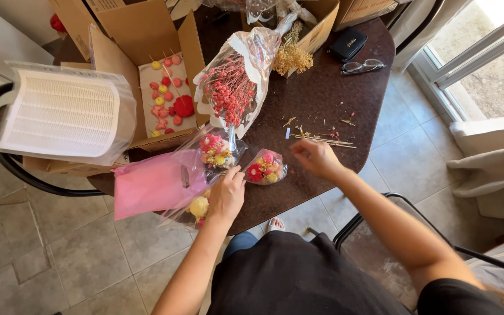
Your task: The person assembles small bouquets by placing dried flowers and decorative items into plastic sleeves and securing them with tape.
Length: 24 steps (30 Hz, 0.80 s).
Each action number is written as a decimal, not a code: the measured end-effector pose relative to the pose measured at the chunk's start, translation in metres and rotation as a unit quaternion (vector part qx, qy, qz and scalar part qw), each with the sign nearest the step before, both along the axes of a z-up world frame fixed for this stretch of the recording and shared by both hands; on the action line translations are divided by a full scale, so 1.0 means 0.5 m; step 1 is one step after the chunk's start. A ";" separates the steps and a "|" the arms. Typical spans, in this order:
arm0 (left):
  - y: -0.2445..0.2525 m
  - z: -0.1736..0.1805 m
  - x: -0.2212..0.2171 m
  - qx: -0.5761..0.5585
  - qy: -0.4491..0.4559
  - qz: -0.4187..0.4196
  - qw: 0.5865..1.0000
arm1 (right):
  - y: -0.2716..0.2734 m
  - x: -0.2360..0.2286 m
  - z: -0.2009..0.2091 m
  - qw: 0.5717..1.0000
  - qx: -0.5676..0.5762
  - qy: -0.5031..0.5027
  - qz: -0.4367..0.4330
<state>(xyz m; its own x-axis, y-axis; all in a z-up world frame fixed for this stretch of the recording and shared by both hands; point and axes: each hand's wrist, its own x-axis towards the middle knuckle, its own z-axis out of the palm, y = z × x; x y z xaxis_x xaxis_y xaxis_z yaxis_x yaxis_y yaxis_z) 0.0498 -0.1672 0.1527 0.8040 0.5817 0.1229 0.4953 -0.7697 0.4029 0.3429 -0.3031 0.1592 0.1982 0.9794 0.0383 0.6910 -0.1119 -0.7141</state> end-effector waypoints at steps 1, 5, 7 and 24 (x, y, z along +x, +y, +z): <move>-0.004 0.024 0.005 0.001 -0.013 -0.013 1.000 | -0.010 0.014 -0.074 0.998 -0.035 -0.048 -0.015; 0.011 -0.025 0.017 0.092 -0.046 -0.049 0.993 | -0.008 -0.014 -0.185 0.996 -0.051 -0.076 0.010; 0.022 -0.053 0.016 0.094 -0.042 -0.049 0.994 | 0.007 -0.002 -0.236 0.994 -0.060 -0.090 0.016; 0.014 -0.006 0.021 0.055 -0.017 -0.067 0.996 | 0.045 -0.024 -0.240 0.935 -0.296 -0.192 -0.032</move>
<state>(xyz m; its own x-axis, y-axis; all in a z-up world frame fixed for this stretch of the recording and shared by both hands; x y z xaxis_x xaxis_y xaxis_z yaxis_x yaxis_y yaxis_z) 0.0603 -0.1600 0.1497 0.8676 0.4519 0.2077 0.3737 -0.8679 0.3272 0.3306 -0.2806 0.0392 0.3403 0.8379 -0.4268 0.8624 -0.4590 -0.2136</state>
